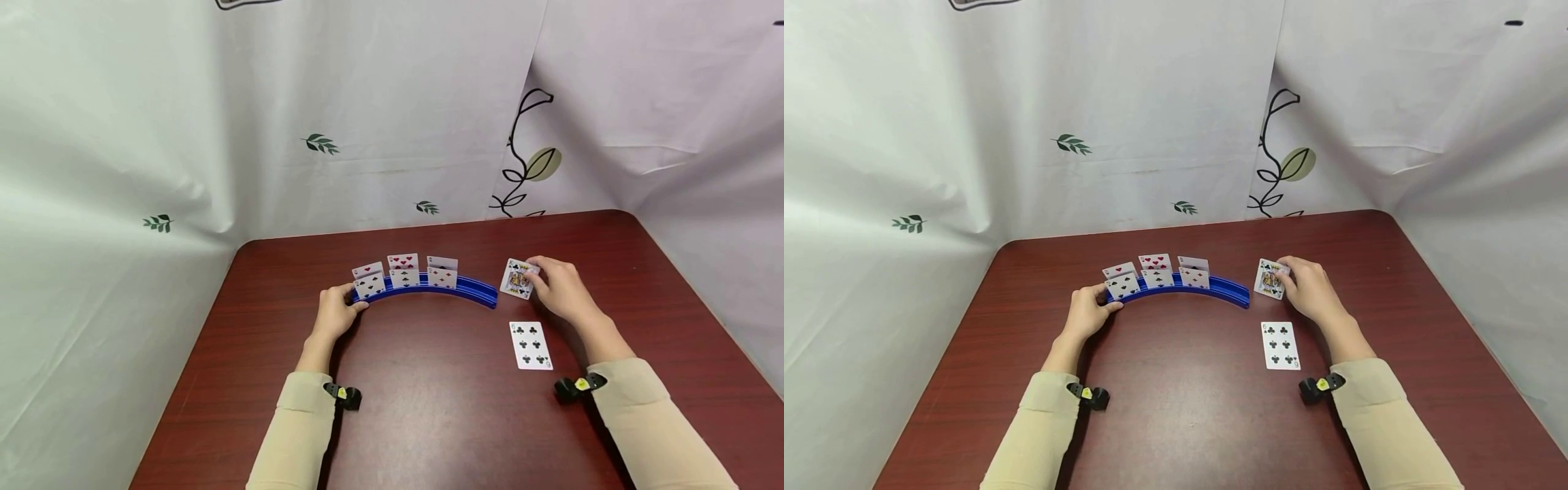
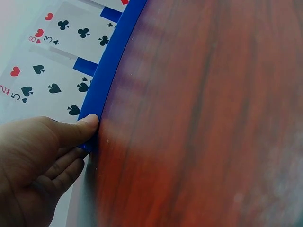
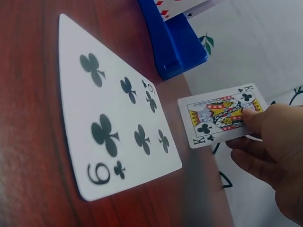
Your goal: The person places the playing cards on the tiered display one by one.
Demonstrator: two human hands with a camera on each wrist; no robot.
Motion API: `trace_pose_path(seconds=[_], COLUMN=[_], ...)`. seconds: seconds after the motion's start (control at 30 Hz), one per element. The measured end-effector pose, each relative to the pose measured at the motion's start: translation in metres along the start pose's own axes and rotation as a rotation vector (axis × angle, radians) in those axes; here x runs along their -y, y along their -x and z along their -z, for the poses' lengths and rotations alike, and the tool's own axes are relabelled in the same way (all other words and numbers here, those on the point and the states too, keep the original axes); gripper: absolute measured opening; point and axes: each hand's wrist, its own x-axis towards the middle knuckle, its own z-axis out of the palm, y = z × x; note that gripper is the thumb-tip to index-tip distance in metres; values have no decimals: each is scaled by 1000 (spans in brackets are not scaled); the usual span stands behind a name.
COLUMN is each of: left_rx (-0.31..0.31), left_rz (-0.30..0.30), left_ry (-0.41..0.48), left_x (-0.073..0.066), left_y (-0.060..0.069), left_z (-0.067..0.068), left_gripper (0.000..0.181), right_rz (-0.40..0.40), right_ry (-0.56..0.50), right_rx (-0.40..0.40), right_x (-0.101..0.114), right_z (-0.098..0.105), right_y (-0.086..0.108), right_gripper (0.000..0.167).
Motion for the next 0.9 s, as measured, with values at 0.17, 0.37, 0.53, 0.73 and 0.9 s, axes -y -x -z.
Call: trace_pose_path(seconds=[0.17,0.37,0.53,0.73,0.9], left_rx=[6,7,7,2,-9], left_rz=[6,9,6,7,-2], left_ry=[2,0,6,4,-14], left_x=[-1,-1,-1,-1,0], left_y=[0,0,0,-1,-1], left_z=[0,1,0,0,-1], left_gripper=[42,43,41,41,42], right_rz=[35,77,110,148,164], right_ry=[-4,-5,-2,-24,-51], right_rx=[-58,-130,-159,-180,-181], right_x=[3,7,12,19,23], right_z=[0,1,1,-1,-3], right_y=[-2,-5,-7,-11,-14], right_gripper=[15,16,17,18,17])
